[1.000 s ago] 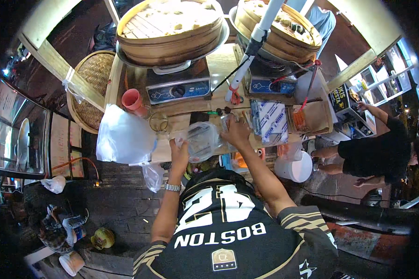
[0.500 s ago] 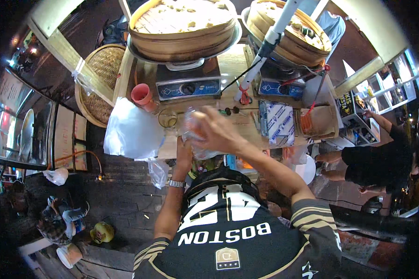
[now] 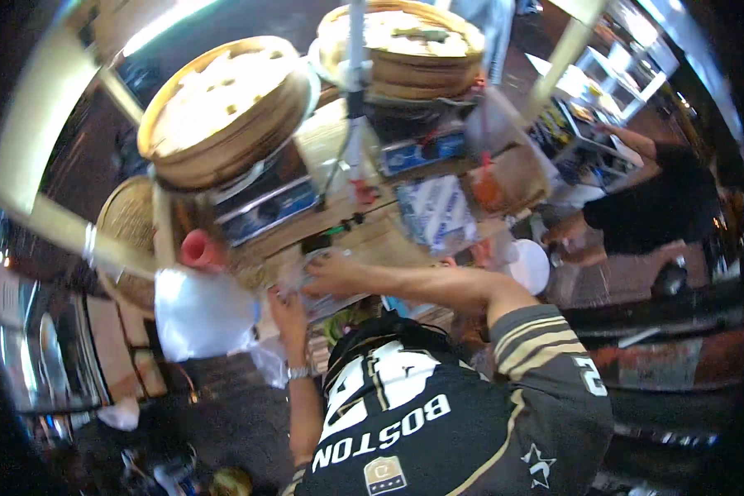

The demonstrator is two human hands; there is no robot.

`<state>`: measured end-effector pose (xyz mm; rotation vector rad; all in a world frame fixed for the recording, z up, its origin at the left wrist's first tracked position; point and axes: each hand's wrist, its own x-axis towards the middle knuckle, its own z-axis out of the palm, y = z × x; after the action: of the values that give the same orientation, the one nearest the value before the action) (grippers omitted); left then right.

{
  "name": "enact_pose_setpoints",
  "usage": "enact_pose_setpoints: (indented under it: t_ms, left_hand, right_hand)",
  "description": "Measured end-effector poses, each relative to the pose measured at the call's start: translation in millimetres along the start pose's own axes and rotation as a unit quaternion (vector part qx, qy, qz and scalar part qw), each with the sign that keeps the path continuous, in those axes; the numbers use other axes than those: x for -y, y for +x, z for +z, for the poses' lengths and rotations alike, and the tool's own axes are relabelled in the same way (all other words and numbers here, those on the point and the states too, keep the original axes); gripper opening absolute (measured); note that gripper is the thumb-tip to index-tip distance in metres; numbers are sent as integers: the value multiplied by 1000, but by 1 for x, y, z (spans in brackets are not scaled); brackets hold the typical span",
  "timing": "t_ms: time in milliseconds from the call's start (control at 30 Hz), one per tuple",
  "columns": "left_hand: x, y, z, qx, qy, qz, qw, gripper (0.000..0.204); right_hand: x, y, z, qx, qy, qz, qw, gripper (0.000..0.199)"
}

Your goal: The person uncovers a bamboo steamer, uses red-tipped tongs to transfer several pieces of siomay into a clear plastic container, and then places the container into a small plastic bag.

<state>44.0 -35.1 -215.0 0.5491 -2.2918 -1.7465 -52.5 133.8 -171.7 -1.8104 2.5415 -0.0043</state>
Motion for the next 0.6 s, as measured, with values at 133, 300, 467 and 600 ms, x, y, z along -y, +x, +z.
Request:
enact_pose_setpoints:
  t_ms: [133, 300, 467, 600]
  left_hand:
    - [-14, 0, -2, -19, 55, 11, 998, 32]
    - [-59, -19, 2, -80, 145, 91, 982, 31]
    - [-73, -19, 5, -16, 117, 12, 993, 35]
    - [-46, 0, 11, 6, 88, 41, 995, 34]
  right_hand:
    - [-13, -53, -69, -248, 226, 118, 934, 32]
    - [-112, -233, -49, -423, 45, 541, 726, 11]
    - [-198, -326, -4, -158, 28, 750, 642, 33]
    - [-251, -372, 64, -117, 42, 720, 683, 38]
